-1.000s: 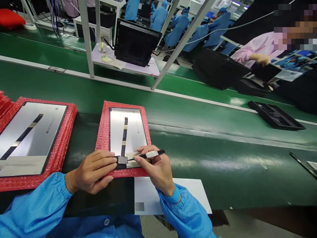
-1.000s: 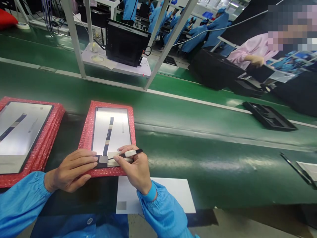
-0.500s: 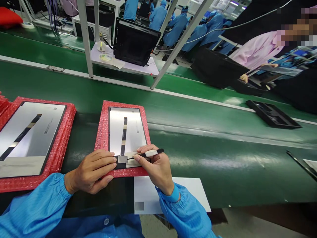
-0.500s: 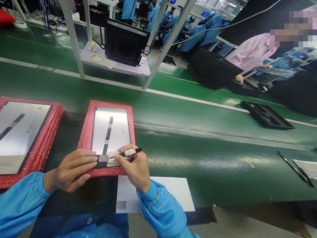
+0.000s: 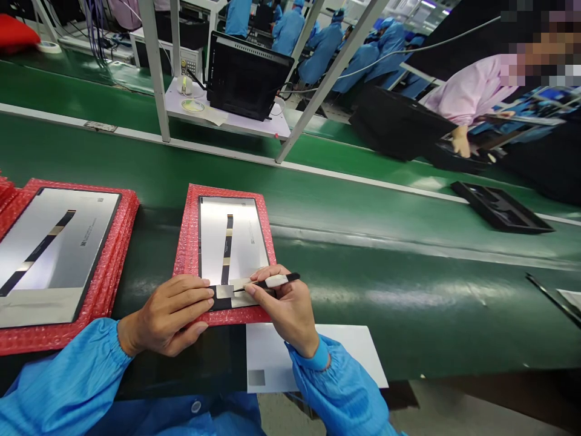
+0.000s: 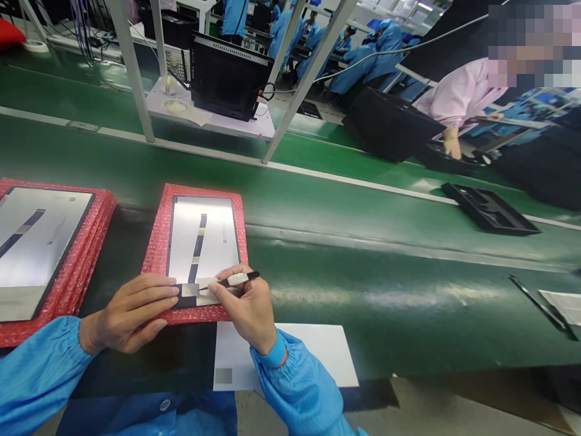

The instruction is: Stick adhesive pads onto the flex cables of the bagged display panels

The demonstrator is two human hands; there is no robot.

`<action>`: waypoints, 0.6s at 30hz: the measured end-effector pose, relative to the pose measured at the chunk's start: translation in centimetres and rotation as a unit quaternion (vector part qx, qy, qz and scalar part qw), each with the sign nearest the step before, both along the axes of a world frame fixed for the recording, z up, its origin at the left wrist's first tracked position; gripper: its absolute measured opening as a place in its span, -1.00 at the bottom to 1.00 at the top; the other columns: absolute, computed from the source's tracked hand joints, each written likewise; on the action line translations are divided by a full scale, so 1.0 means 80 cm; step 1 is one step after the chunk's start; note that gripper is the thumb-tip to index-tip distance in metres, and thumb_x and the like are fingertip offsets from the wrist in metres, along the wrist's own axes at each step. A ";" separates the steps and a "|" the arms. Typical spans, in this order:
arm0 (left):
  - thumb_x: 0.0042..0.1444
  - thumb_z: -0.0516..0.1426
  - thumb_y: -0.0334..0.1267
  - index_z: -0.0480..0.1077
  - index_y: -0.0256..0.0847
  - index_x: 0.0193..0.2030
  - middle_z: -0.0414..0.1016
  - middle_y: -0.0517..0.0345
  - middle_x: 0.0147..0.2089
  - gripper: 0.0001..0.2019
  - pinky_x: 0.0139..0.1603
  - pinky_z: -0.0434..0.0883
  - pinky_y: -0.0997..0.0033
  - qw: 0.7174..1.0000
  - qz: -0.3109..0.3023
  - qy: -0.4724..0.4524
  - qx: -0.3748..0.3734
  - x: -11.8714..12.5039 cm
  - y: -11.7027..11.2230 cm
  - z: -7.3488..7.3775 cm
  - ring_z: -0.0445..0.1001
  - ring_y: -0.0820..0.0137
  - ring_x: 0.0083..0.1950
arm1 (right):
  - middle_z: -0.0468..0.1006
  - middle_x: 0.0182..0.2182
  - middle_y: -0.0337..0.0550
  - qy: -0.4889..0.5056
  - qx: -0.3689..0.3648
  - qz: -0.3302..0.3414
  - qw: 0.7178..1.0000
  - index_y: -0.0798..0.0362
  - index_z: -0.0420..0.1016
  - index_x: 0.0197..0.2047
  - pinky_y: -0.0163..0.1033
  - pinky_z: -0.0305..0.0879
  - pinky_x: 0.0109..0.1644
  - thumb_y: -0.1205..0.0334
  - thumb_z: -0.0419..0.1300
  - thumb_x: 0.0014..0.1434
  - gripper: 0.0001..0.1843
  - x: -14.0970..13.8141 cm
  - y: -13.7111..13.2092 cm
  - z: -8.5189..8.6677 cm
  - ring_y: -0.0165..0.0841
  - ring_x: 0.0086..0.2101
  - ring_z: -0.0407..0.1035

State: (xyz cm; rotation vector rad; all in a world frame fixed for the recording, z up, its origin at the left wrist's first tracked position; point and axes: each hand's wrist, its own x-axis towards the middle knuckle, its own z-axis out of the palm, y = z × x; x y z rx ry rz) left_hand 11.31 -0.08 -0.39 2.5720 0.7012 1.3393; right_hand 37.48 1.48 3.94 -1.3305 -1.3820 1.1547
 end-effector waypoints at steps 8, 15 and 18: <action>0.25 0.18 -0.39 0.47 -0.34 0.21 0.66 -0.17 0.04 -0.61 0.12 0.61 0.04 1.000 0.000 -0.002 -0.001 0.001 0.000 0.002 0.60 0.07 0.18 | 0.67 -0.33 -0.09 -0.010 -0.007 0.000 1.000 -0.02 0.57 -0.30 -0.14 0.52 -0.26 -0.03 0.52 0.08 -0.67 0.001 -0.001 -0.001 -0.17 -0.32 0.56; 0.23 0.18 -0.31 0.45 -0.39 0.23 0.62 -0.24 0.13 -0.56 0.13 0.56 -0.01 0.999 -0.020 0.036 0.006 -0.003 0.000 0.003 0.54 0.02 0.23 | 0.66 -0.34 -0.09 -0.016 -0.004 0.001 1.000 -0.02 0.58 -0.30 -0.15 0.51 -0.26 -0.03 0.51 0.09 -0.69 0.002 -0.001 -0.004 -0.17 -0.31 0.56; 0.25 0.17 -0.23 0.44 -0.39 0.26 0.61 -0.24 0.17 -0.53 0.12 0.54 -0.04 0.998 -0.022 0.060 0.010 -0.002 -0.001 0.006 0.51 -0.02 0.25 | 0.65 -0.35 -0.10 -0.021 -0.002 0.002 1.000 -0.02 0.58 -0.30 -0.13 0.51 -0.25 -0.01 0.50 0.10 -0.71 0.002 -0.001 -0.002 -0.16 -0.29 0.56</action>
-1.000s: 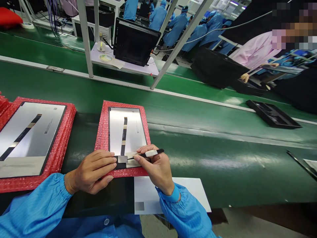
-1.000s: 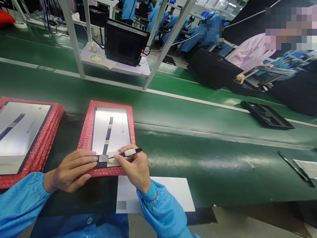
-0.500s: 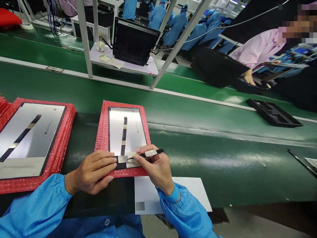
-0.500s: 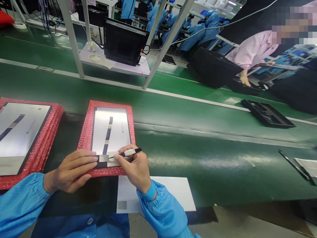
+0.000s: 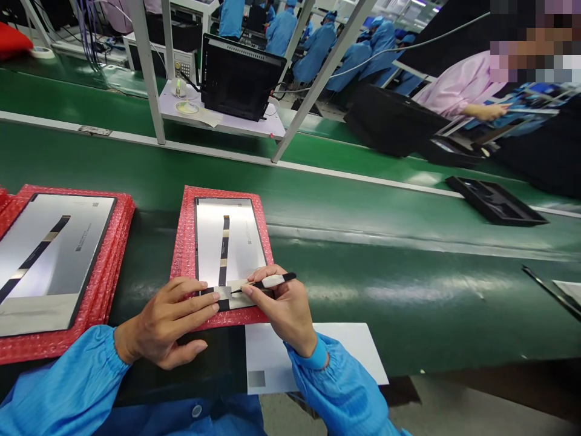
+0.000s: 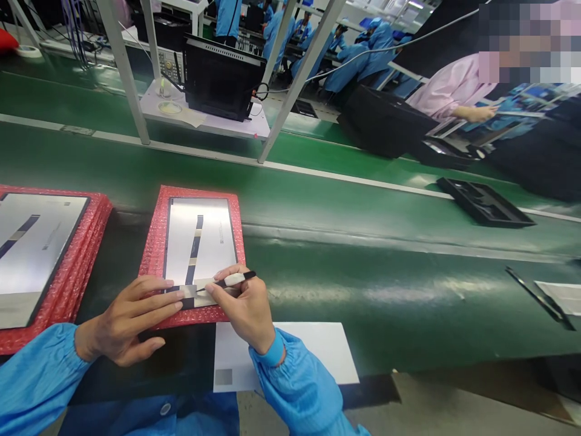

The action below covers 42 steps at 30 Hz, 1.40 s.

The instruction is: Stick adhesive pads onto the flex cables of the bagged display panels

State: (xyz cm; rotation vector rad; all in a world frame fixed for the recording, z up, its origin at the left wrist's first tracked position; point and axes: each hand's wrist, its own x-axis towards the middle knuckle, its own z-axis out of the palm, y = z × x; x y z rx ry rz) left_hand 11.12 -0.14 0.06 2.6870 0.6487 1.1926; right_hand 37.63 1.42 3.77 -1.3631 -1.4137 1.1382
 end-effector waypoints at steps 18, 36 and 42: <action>0.25 0.17 -0.24 0.48 -0.41 0.19 0.62 -0.24 0.15 -0.59 0.09 0.54 0.01 1.000 0.014 0.000 -0.006 0.003 -0.001 0.004 0.50 0.00 0.21 | 0.65 -0.34 -0.10 -0.025 0.005 -0.003 1.000 -0.03 0.55 -0.30 -0.10 0.52 -0.21 0.06 0.47 0.13 -0.77 -0.001 -0.002 -0.002 -0.13 -0.27 0.57; 0.31 0.15 -0.06 0.39 -0.34 0.33 0.49 -0.13 0.34 -0.46 0.33 0.30 0.00 0.988 0.033 0.150 -0.006 0.000 -0.009 0.017 0.44 0.04 0.27 | 0.65 -0.34 -0.09 -0.026 0.007 -0.001 1.000 0.01 0.52 -0.28 -0.17 0.49 -0.26 0.13 0.44 0.14 -0.79 0.000 -0.002 -0.004 -0.16 -0.29 0.57; 0.31 0.14 0.12 0.33 -0.28 0.41 0.39 -0.04 0.43 -0.33 0.36 0.16 0.01 0.976 0.054 0.211 -0.015 0.010 -0.013 0.030 0.38 0.06 0.24 | 0.64 -0.37 -0.11 0.004 0.046 -0.017 0.999 -0.01 0.51 -0.28 -0.18 0.48 -0.25 0.14 0.41 0.19 -0.82 -0.002 -0.002 -0.007 -0.18 -0.29 0.57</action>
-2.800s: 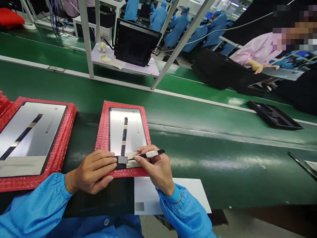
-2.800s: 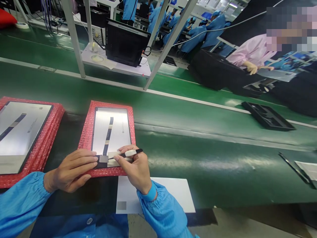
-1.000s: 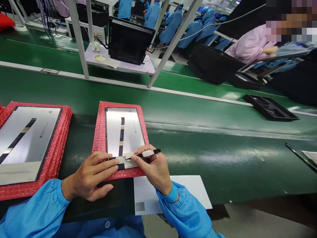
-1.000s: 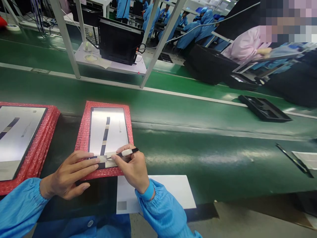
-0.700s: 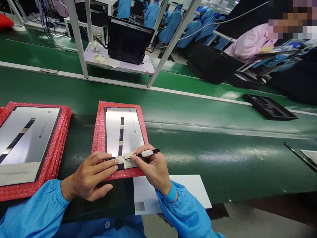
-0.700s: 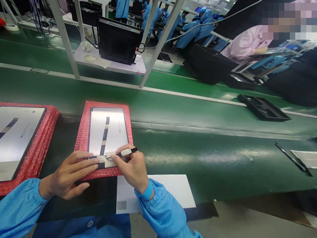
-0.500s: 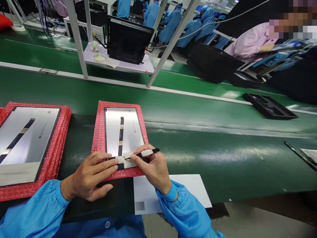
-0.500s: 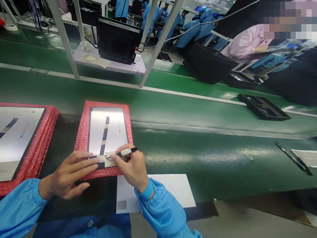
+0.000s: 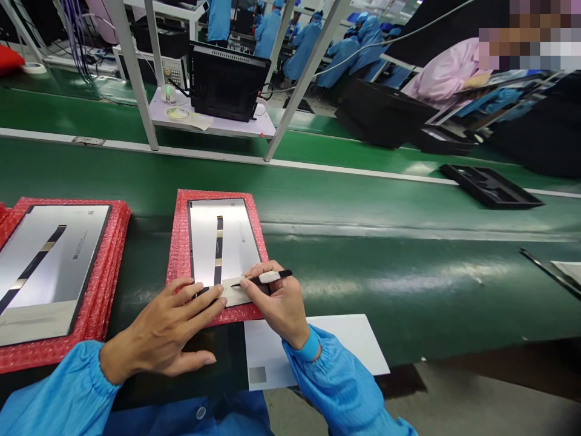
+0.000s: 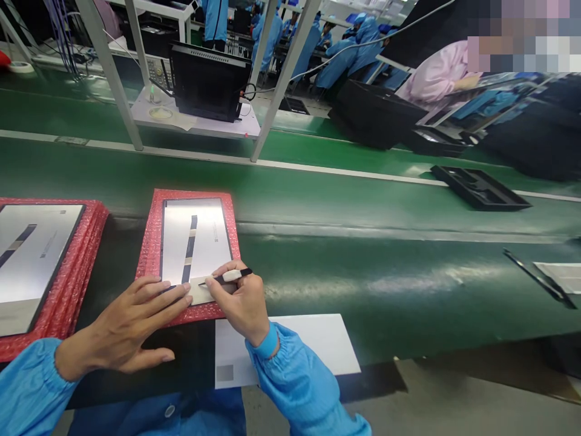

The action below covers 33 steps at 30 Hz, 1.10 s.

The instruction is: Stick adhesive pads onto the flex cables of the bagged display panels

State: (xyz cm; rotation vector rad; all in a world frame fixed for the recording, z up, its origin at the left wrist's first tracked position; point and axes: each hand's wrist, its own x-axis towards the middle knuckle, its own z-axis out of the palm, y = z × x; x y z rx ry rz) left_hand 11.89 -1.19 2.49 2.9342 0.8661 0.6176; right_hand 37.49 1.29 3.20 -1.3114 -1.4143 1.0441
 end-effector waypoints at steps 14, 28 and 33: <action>0.17 0.23 0.18 0.12 -0.08 0.55 0.14 0.21 0.57 -0.12 0.55 -0.26 -0.08 0.997 0.000 0.058 -0.044 -0.004 -0.003 -0.002 0.23 0.01 0.35 | 0.64 -0.36 -0.13 0.027 0.026 -0.036 0.999 0.01 0.53 -0.31 -0.19 0.46 -0.25 0.11 0.43 0.15 -0.80 -0.007 0.002 -0.010 -0.22 -0.33 0.56; 0.17 0.19 -0.17 -0.05 -0.20 0.60 0.27 -0.14 0.50 -0.11 0.52 0.21 -0.19 0.990 -0.042 -0.034 -0.127 -0.036 -0.005 -0.011 0.19 -0.08 0.53 | 0.61 -0.39 -0.16 0.023 0.045 -0.039 0.998 0.01 0.54 -0.34 -0.20 0.46 -0.27 0.11 0.43 0.14 -0.80 -0.008 0.004 -0.009 -0.25 -0.38 0.53; 0.22 0.19 -0.01 -0.08 -0.19 0.61 0.28 -0.11 0.49 -0.10 0.52 0.18 -0.11 0.994 -0.015 -0.027 -0.107 -0.026 -0.008 -0.009 0.27 -0.03 0.47 | 0.61 -0.41 -0.17 0.043 0.035 -0.039 0.998 0.00 0.53 -0.34 -0.20 0.42 -0.29 0.08 0.44 0.12 -0.77 -0.008 0.005 -0.009 -0.25 -0.40 0.50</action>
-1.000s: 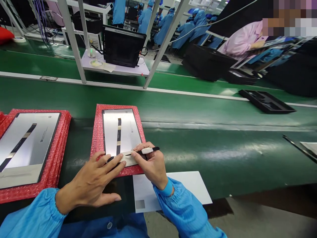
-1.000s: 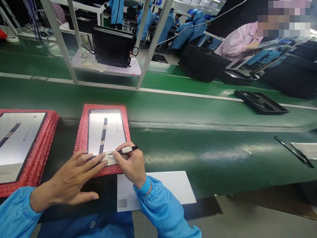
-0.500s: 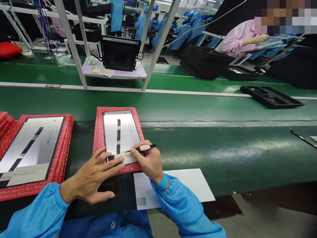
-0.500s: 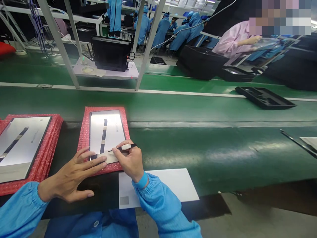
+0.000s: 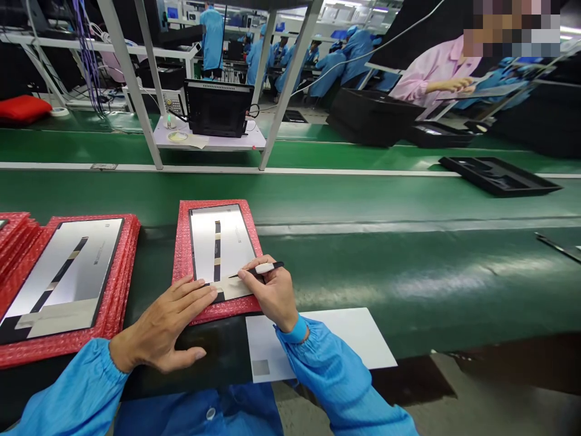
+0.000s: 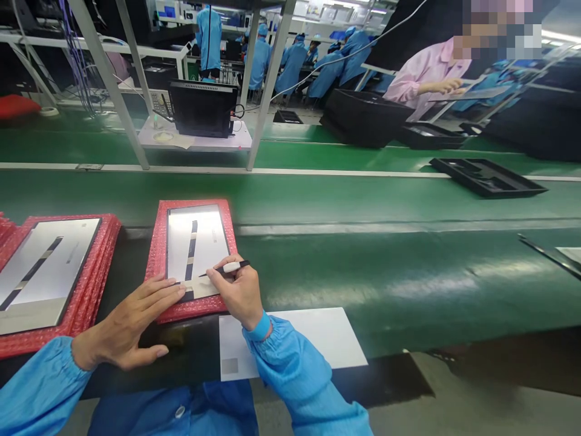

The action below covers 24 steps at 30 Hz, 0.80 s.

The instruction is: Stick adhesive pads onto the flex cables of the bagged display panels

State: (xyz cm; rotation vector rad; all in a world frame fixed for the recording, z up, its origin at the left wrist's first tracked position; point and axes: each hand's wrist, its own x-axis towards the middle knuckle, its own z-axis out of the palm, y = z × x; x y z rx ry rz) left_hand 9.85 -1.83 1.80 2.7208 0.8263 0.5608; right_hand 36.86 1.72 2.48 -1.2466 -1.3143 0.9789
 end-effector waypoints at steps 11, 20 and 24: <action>0.42 0.06 0.03 0.37 -0.21 0.35 0.53 -0.11 0.25 -0.50 0.27 0.29 0.04 0.984 0.164 -0.060 0.031 0.034 0.004 0.024 0.46 0.13 0.16 | 0.60 -0.34 -0.12 0.117 0.024 -0.018 0.993 -0.01 0.45 -0.40 -0.15 0.43 -0.11 0.01 0.27 0.26 -0.71 0.024 0.007 0.022 -0.20 -0.25 0.53; 0.27 0.12 0.20 0.43 -0.19 -0.38 0.41 0.24 -0.47 -0.53 -0.39 0.24 0.43 0.868 0.408 -0.161 -0.233 -0.001 0.025 0.003 0.31 0.42 -0.45 | 0.30 -0.57 -0.33 -0.122 -0.118 0.077 0.983 0.06 0.45 -0.45 -0.25 0.10 -0.37 -0.01 0.26 0.20 -0.67 0.075 0.004 0.017 -0.38 -0.49 0.16; 0.29 0.08 0.24 0.36 -0.19 -0.44 0.37 0.25 -0.48 -0.48 -0.39 0.20 0.45 0.868 0.399 -0.171 -0.241 0.003 0.028 -0.010 0.28 0.43 -0.42 | 0.27 -0.59 -0.34 -0.153 -0.141 0.081 0.975 0.06 0.41 -0.49 -0.26 0.05 -0.38 -0.11 0.28 0.14 -0.59 0.069 0.005 0.009 -0.39 -0.49 0.13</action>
